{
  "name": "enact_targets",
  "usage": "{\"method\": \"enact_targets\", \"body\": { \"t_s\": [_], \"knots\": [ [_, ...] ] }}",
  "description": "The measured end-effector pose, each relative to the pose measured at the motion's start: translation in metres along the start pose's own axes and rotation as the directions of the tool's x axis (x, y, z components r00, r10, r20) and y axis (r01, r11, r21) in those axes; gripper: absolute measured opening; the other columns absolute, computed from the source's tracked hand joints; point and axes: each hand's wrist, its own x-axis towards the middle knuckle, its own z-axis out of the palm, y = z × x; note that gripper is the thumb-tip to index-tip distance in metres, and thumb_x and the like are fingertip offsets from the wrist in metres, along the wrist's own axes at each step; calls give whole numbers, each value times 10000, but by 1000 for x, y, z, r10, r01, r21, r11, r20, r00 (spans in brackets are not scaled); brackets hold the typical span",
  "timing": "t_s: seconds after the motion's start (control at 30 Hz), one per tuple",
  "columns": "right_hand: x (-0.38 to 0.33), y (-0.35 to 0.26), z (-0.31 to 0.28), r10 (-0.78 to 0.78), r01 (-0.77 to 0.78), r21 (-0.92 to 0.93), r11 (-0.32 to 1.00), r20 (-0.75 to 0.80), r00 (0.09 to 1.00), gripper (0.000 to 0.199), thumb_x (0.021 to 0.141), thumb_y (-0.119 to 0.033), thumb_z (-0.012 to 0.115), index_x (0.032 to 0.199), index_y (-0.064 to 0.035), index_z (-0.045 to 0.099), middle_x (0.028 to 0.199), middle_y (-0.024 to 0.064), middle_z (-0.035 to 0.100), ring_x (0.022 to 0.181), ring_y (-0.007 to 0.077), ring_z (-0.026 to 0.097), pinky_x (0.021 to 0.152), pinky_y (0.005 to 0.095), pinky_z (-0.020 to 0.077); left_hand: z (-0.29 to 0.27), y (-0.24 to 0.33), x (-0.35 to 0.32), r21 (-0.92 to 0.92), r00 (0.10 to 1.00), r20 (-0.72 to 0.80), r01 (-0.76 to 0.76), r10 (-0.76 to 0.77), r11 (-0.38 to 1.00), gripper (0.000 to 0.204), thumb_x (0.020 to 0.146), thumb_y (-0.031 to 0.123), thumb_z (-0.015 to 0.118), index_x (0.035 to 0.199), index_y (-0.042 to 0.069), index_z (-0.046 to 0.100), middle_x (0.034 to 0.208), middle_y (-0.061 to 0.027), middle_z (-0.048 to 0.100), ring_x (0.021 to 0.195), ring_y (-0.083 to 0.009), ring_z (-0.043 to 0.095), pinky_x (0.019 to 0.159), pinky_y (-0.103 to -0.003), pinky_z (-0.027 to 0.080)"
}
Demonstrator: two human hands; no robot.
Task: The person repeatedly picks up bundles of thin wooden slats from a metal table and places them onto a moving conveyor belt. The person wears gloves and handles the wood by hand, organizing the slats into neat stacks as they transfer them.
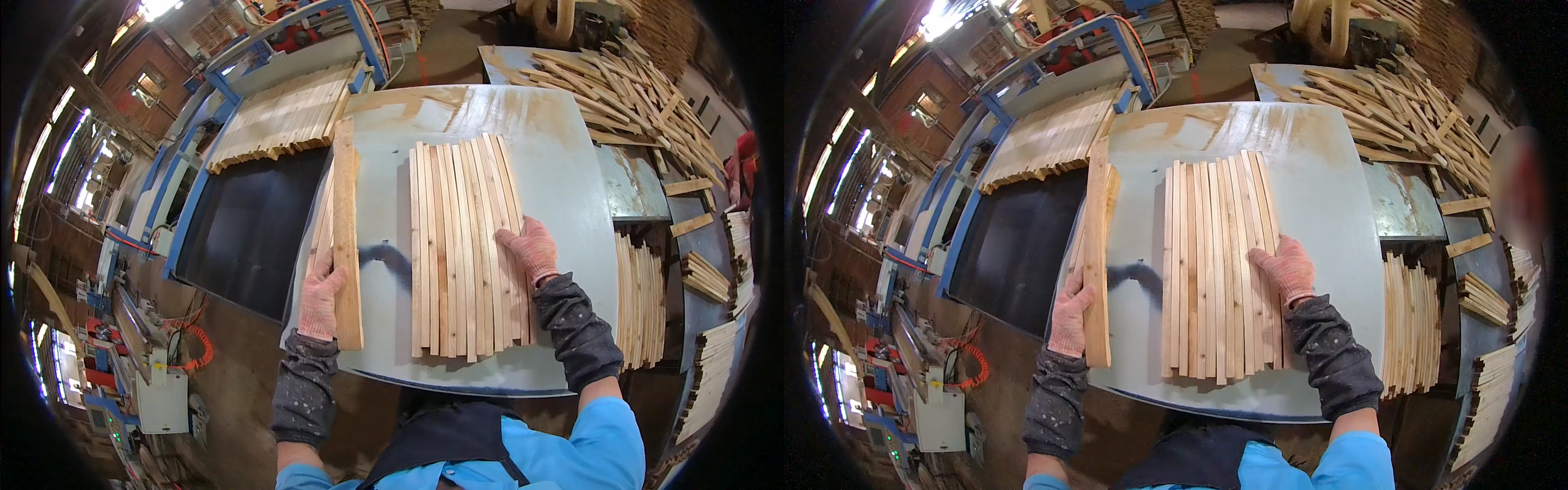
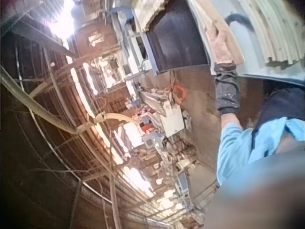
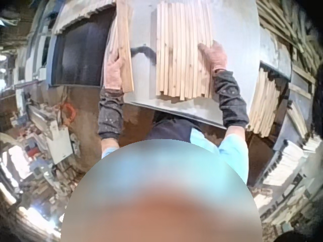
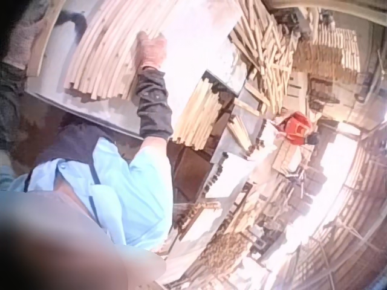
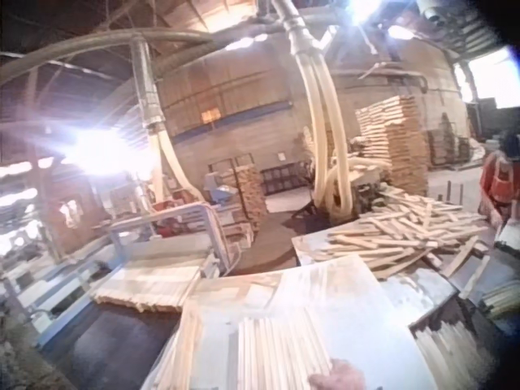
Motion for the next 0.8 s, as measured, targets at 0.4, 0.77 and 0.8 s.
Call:
{"method": "enact_targets", "body": {
  "t_s": [0.4,0.77,0.8],
  "knots": [
    [-2,-6,-4,-1,1,1,1000,31,1000,796,830,-603,813,1316,19,717,1249,240,751,1201,399,705,1046,489,540,-33,-58,-31,-534,931,315,333,-183,777,480,1119,296,608,1545,80,569,1081,-40,693,721,-156,647,597,-281,546],
    [-4,-9,-8,-17,15,-86,996,-12,1000,771,840,-593,812,1303,17,726,1252,248,750,1204,408,703,1048,489,539,-15,-78,-36,-584,816,569,487,-101,649,874,1012,518,721,1653,41,368,1192,-88,711,829,-192,728,647,-304,587],
    [-6,-10,-7,-24,23,-81,996,-22,999,772,841,-593,812,1304,19,726,1255,248,749,1208,406,702,1049,487,539,-13,-78,-37,-574,815,570,488,-108,657,878,1008,496,727,1651,23,363,1206,-102,714,866,-205,749,676,-314,602]
  ]
}}
